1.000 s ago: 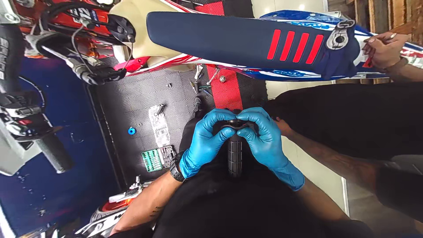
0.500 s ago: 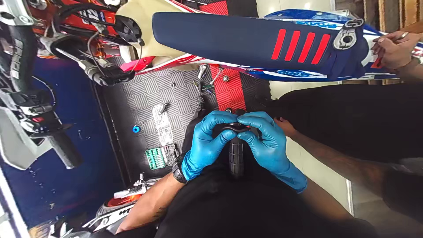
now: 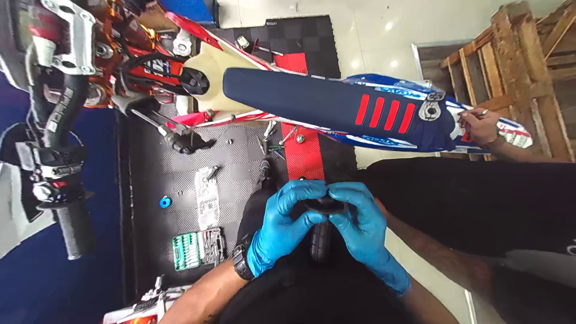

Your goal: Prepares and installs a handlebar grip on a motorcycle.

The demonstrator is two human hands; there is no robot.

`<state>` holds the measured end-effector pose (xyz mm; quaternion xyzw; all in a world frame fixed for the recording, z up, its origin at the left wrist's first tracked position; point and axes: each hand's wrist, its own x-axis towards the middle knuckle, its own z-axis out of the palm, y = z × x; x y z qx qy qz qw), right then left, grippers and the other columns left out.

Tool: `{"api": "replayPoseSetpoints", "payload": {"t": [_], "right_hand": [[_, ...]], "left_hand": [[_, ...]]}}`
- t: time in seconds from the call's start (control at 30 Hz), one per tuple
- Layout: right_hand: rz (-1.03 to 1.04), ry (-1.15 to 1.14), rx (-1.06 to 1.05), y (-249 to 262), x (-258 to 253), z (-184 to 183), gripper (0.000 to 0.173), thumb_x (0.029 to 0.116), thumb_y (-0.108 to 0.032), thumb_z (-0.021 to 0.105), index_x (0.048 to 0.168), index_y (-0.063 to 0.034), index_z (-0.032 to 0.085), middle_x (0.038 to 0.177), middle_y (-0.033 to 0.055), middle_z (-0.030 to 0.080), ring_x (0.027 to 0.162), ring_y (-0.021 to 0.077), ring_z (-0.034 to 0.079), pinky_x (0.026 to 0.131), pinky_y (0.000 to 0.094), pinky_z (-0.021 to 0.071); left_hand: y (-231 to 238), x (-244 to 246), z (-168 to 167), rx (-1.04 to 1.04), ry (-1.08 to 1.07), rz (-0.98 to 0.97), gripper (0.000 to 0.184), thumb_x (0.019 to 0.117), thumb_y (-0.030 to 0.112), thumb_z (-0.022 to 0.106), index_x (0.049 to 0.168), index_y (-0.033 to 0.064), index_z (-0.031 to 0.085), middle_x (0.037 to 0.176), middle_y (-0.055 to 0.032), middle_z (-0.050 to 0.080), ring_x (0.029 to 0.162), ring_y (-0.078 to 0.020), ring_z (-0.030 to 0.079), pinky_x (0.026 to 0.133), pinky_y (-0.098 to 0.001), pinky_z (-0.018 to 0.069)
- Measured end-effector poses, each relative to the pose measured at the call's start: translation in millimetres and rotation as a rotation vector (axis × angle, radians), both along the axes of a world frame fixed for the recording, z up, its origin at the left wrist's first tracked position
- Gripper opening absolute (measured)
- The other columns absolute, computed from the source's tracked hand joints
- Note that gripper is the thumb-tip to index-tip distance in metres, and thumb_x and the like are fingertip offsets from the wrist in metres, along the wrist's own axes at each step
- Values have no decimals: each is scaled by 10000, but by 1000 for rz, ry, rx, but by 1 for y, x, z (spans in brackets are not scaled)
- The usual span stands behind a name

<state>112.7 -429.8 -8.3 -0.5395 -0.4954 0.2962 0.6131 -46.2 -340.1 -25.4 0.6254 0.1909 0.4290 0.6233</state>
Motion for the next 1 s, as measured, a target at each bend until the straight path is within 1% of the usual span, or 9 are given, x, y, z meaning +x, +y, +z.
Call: {"api": "replayPoseSetpoints", "payload": {"t": [0.13, 0.23, 0.3, 0.4, 0.73, 0.83, 0.87, 0.93, 1.0], "right_hand": [[37, -22, 87, 2, 6, 21, 354, 917, -212, 780, 1240, -123, 664, 1240, 24, 647, 1180, 133, 623, 996, 282, 558], [83, -26, 74, -2, 7, 25, 605, 869, -292, 823, 1395, -141, 565, 1291, 20, 636, 1213, 137, 599, 1046, 315, 522], [94, -36, 70, -5, 7, 28, 721, 875, -378, 808, 1486, -179, 482, 1306, -7, 640, 1218, 122, 596, 1068, 313, 498], [92, -28, 92, -1, 8, 32, 721, 894, -315, 777, 1520, -208, 436, 1302, -8, 638, 1205, 124, 599, 1077, 312, 486], [173, 53, 79, -11, 14, 44, 918, 837, -385, 792, 1597, -298, 284, 1344, -27, 583, 1186, 121, 589, 1033, 296, 504], [316, 186, 9, -10, 18, 32, 1035, 823, -572, 776, 1620, -196, 233, 1493, 63, 508, 1310, 212, 550, 1096, 374, 490], [402, 239, -40, -11, 20, 29, 1039, 811, -530, 804, 1598, -108, 272, 1510, 84, 508, 1353, 210, 528, 1139, 376, 461], [519, 294, -234, -11, 25, 40, 699, 847, -211, 798, 1412, 55, 484, 1362, 66, 620, 1269, 39, 560, 1114, 203, 431], [497, 276, -412, -1, 26, 62, 216, 931, 52, 545, 1099, 180, 589, 1011, 129, 650, 917, -70, 569, 839, 40, 412]], "left_hand": [[6, 2, 19, 31, -84, -60, 517, 912, 259, 798, 1371, 112, 610, 1322, -90, 668, 1242, -232, 628, 1077, -404, 528], [8, -2, 25, 9, -74, -102, 756, 836, 422, 847, 1474, 172, 527, 1322, -57, 672, 1232, -215, 628, 1080, -390, 516], [9, -3, 29, 1, -86, -124, 761, 885, 461, 784, 1510, 155, 475, 1326, -54, 666, 1229, -202, 628, 1077, -370, 514], [13, -1, 33, -4, -122, -153, 704, 941, 334, 736, 1539, 138, 421, 1338, -77, 652, 1238, -210, 622, 1093, -367, 501], [10, -2, 47, 50, -130, -252, 835, 880, 279, 794, 1578, 210, 341, 1344, -52, 640, 1208, -185, 634, 1067, -334, 520], [8, -3, 49, 81, -120, -259, 844, 888, 287, 789, 1588, 214, 321, 1350, -47, 643, 1213, -183, 634, 1077, -335, 514], [8, -4, 49, 88, -117, -259, 843, 890, 286, 788, 1587, 216, 318, 1354, -47, 640, 1215, -183, 633, 1073, -334, 517], [9, -4, 50, 90, -124, -251, 842, 887, 276, 791, 1585, 222, 323, 1351, -45, 641, 1214, -180, 634, 1066, -327, 520], [10, -5, 51, 105, -113, -231, 833, 895, 285, 782, 1588, 238, 323, 1355, -22, 638, 1222, -162, 629, 1076, -313, 508]]}}
